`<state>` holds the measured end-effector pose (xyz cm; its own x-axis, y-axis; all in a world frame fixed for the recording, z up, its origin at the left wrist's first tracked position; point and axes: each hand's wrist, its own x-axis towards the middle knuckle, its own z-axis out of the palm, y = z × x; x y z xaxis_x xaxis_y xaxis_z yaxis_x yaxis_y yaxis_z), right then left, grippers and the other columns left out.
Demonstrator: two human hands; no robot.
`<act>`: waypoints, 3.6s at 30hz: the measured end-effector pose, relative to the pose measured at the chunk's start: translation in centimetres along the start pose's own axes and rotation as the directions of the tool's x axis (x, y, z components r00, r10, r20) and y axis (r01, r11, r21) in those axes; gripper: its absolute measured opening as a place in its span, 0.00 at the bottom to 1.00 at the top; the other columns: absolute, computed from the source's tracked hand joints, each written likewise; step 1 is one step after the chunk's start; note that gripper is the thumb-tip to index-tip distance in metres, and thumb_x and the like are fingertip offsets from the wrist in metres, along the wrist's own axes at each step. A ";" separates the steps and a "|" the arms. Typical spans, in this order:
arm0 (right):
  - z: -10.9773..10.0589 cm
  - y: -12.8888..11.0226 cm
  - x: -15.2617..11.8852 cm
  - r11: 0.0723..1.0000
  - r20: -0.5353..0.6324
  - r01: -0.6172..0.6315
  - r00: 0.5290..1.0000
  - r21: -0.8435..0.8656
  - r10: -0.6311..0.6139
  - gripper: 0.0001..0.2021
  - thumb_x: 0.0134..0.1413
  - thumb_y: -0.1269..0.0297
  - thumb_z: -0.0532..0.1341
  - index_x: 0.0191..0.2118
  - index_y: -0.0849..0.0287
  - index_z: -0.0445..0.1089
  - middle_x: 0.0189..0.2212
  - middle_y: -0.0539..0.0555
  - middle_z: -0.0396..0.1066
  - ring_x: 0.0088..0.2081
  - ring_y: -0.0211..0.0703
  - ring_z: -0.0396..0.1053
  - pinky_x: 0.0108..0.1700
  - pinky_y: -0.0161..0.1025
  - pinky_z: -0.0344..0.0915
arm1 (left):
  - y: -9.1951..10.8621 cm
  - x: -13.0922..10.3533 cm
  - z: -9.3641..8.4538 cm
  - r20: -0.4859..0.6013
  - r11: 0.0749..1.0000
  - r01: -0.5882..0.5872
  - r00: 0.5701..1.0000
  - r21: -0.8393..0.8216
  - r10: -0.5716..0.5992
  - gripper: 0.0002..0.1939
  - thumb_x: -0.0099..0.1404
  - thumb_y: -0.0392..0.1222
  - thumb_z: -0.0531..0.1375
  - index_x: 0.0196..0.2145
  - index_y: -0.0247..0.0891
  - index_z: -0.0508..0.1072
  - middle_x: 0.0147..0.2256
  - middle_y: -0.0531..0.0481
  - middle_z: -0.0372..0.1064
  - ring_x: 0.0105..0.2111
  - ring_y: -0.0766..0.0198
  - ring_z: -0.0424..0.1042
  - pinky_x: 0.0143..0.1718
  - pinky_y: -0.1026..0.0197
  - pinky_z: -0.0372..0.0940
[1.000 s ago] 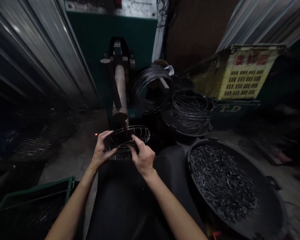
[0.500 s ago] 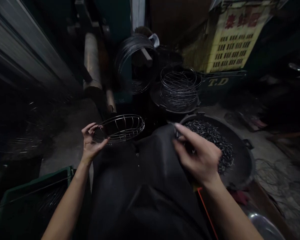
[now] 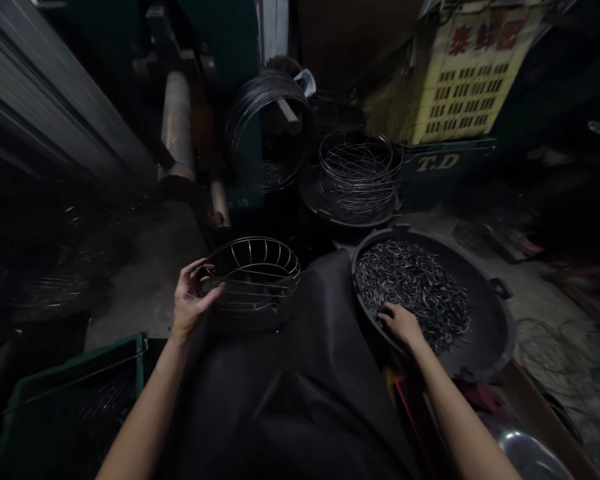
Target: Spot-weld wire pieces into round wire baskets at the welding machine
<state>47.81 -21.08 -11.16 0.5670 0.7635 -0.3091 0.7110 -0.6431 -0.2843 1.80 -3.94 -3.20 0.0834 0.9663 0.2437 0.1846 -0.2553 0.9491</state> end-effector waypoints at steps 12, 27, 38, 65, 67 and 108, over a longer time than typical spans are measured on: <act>-2.3 -6.1 -3.0 0.985 -0.454 -0.054 0.882 0.162 0.123 0.21 0.52 0.53 0.51 0.45 0.65 0.65 0.33 0.64 0.72 0.33 0.53 0.71 0.39 0.46 0.66 | 1.0 0.3 0.6 0.021 0.995 0.020 1.000 0.101 -0.022 0.32 0.52 0.42 0.66 0.55 0.41 0.65 0.37 0.51 0.67 0.38 0.65 0.70 0.44 0.59 0.67; -1.4 -17.3 -7.7 0.671 -0.184 0.504 0.852 0.545 -0.490 0.17 0.55 0.51 0.58 0.41 0.60 0.69 0.29 0.52 0.73 0.26 0.39 0.70 0.26 0.35 0.68 | 2.6 1.3 0.4 0.089 0.925 -0.216 0.976 0.313 0.198 0.28 0.52 0.40 0.65 0.52 0.41 0.67 0.43 0.48 0.66 0.42 0.61 0.70 0.47 0.57 0.67; -5.1 -29.6 -6.6 0.254 -0.120 0.948 0.234 -0.195 -0.965 0.16 0.56 0.66 0.60 0.51 0.57 0.69 0.46 0.55 0.74 0.36 0.41 0.74 0.32 0.35 0.67 | 4.4 0.9 0.7 0.286 0.824 -0.363 0.924 0.435 0.255 0.29 0.53 0.40 0.64 0.54 0.46 0.66 0.46 0.47 0.64 0.46 0.57 0.69 0.46 0.55 0.67; -4.5 -34.0 -3.9 -0.120 -0.155 0.821 -0.246 -0.559 -0.957 0.15 0.60 0.75 0.54 0.47 0.56 0.73 0.49 0.52 0.72 0.24 0.31 0.65 0.26 0.36 0.59 | 1.5 4.1 -1.7 0.155 0.866 -0.359 0.933 0.349 0.325 0.28 0.54 0.38 0.65 0.53 0.45 0.65 0.46 0.45 0.63 0.48 0.56 0.67 0.49 0.52 0.66; -4.4 -34.3 -3.7 -0.139 -0.168 0.815 -0.277 -0.563 -0.946 0.15 0.59 0.76 0.54 0.47 0.57 0.73 0.48 0.53 0.72 0.24 0.31 0.65 0.26 0.36 0.59 | 1.1 4.5 -1.8 0.157 0.860 -0.369 0.929 0.351 0.334 0.28 0.54 0.38 0.65 0.53 0.45 0.65 0.47 0.45 0.63 0.48 0.56 0.67 0.50 0.51 0.65; -3.6 -35.0 -3.3 -0.061 -0.264 0.782 -0.282 -0.621 -0.922 0.15 0.61 0.73 0.54 0.48 0.53 0.72 0.51 0.49 0.70 0.22 0.29 0.64 0.26 0.35 0.58 | -0.1 5.6 -4.0 0.199 0.869 -0.389 0.919 0.305 0.342 0.41 0.54 0.44 0.67 0.61 0.47 0.53 0.57 0.43 0.56 0.57 0.53 0.59 0.58 0.47 0.58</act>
<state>22.59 -0.85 3.08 -0.7057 0.3933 0.5893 0.6579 0.6725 0.3390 -1.65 1.66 -1.14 0.3342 0.7937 0.5083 0.4266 -0.6083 0.6693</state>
